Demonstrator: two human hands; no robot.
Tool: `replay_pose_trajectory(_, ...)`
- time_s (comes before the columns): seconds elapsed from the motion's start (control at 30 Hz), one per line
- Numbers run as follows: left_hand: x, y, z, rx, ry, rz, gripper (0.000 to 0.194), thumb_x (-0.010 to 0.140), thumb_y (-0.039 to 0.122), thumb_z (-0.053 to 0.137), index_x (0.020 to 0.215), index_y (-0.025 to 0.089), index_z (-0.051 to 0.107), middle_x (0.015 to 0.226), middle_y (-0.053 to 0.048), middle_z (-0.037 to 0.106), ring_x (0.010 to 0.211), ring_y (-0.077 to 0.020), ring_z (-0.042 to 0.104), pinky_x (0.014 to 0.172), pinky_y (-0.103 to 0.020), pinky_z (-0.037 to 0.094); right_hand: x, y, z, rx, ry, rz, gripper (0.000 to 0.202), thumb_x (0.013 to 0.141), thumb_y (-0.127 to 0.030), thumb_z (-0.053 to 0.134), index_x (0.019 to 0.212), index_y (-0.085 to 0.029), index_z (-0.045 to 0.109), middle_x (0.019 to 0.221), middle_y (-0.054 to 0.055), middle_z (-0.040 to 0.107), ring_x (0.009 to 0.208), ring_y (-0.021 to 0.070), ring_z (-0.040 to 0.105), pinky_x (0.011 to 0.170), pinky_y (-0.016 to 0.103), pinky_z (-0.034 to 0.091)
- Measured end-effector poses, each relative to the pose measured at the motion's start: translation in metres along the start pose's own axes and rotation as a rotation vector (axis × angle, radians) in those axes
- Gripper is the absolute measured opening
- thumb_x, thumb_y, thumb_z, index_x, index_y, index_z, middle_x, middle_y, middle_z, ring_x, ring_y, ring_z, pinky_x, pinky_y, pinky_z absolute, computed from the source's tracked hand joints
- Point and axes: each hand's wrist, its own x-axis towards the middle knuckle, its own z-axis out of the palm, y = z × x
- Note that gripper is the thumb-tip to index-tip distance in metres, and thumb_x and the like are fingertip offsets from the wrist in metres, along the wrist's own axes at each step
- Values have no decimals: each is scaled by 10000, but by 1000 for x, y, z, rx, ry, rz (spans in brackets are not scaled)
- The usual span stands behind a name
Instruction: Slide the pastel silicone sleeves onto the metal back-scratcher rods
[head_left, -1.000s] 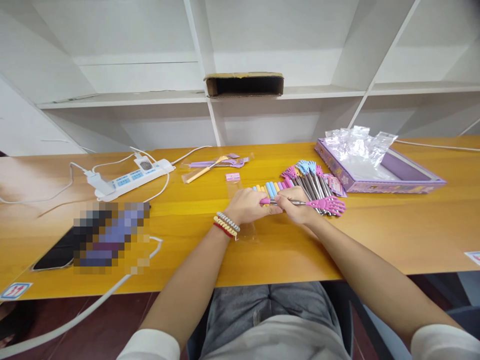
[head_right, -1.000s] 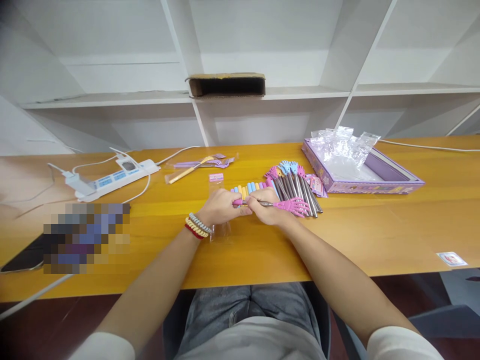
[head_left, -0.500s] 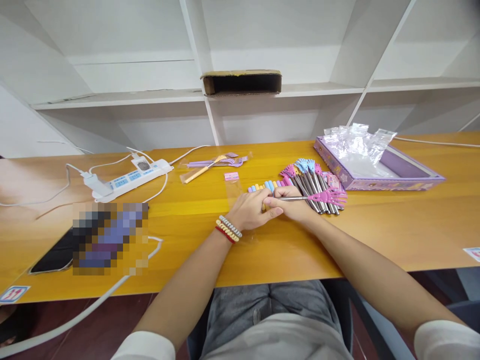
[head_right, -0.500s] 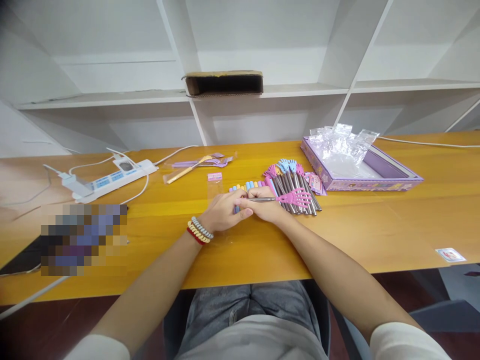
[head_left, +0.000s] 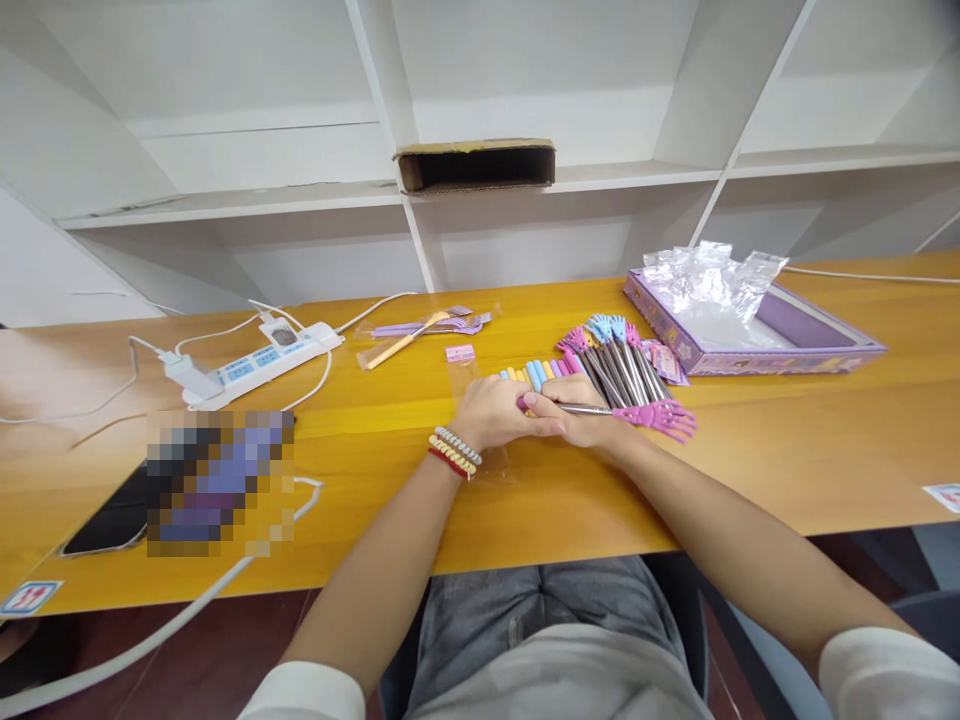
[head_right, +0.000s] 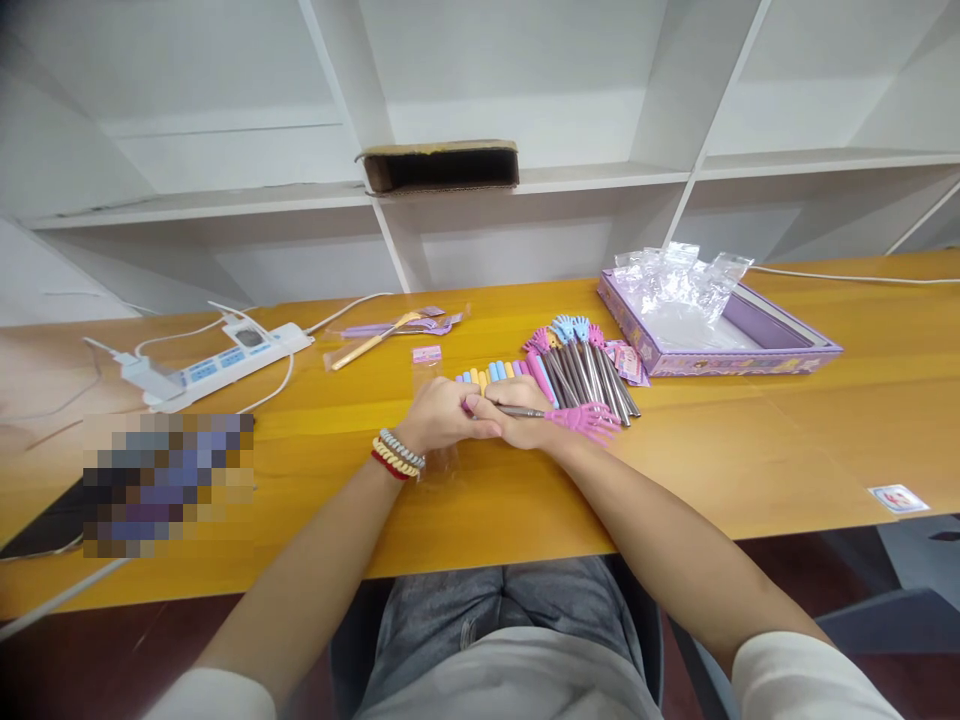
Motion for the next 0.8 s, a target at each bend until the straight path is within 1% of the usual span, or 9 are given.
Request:
replay_pose_trajectory(0.07, 0, -3, -3, 2, -2, 61, 574, 589, 747, 607, 521, 194, 470, 486, 31, 446, 491, -114, 384, 513, -266, 209, 0, -2, -2, -128, 30, -159, 470, 903, -360, 479, 489, -178, 351, 465, -38, 334, 448, 64, 285, 473, 251, 244)
replay_pose_trajectory(0.13, -1, -4, -5, -14, -22, 126, 585, 577, 748, 613, 521, 192, 438, 483, 36, 434, 485, -107, 363, 508, -262, 207, 0, -3, -5, -217, 50, -289, 437, 894, -312, 498, 500, -183, 358, 462, -40, 331, 451, 69, 287, 477, 257, 240)
replay_pose_trajectory(0.23, -1, -5, -8, -40, -46, 176, 583, 599, 742, 599, 531, 191, 423, 488, 36, 443, 484, -102, 365, 505, -256, 215, -1, -2, -6, -273, 98, -408, 400, 887, -262, 502, 517, -190, 368, 460, -43, 328, 450, 76, 283, 476, 258, 240)
replay_pose_trajectory(0.3, -1, -4, -10, -47, -49, 189, 573, 603, 730, 604, 535, 190, 428, 494, 34, 462, 485, -100, 377, 506, -254, 221, -1, 0, -6, -292, 149, -450, 398, 874, -252, 514, 516, -195, 349, 458, -46, 315, 450, 80, 264, 476, 260, 236)
replay_pose_trajectory(0.37, -1, -4, -10, -36, -35, 202, 553, 608, 708, 612, 532, 190, 434, 492, 32, 467, 482, -101, 382, 506, -255, 219, -1, 0, -6, -317, 175, -444, 420, 868, -275, 516, 506, -202, 314, 452, -45, 293, 451, 87, 244, 478, 269, 228)
replay_pose_trajectory(0.4, 0, -4, -10, -21, -22, 208, 541, 614, 694, 613, 527, 191, 434, 485, 32, 460, 478, -101, 379, 505, -257, 214, -1, 0, -6, -331, 163, -417, 437, 869, -301, 511, 501, -206, 296, 450, -43, 283, 452, 91, 237, 481, 273, 227)
replay_pose_trajectory(0.53, -1, -6, -11, 51, 34, 201, 480, 649, 623, 600, 509, 197, 429, 459, 29, 432, 461, -109, 368, 504, -268, 198, -1, -3, -9, -356, 38, -268, 479, 870, -417, 455, 492, -222, 236, 448, -31, 257, 454, 109, 220, 494, 286, 248)
replay_pose_trajectory(0.63, -2, -6, -13, 81, 49, 182, 427, 665, 574, 591, 512, 200, 453, 462, 19, 457, 460, -117, 395, 504, -270, 213, -2, -3, -11, -352, 20, -248, 438, 856, -388, 435, 497, -230, 239, 447, -25, 267, 452, 120, 235, 503, 296, 256)
replay_pose_trajectory(0.8, -3, -7, -15, 126, 64, 170, 369, 682, 531, 589, 537, 200, 513, 489, 1, 521, 477, -134, 462, 512, -274, 241, -4, -1, -11, -318, 80, -282, 406, 824, -340, 480, 509, -230, 250, 452, -23, 298, 449, 118, 257, 506, 300, 243)
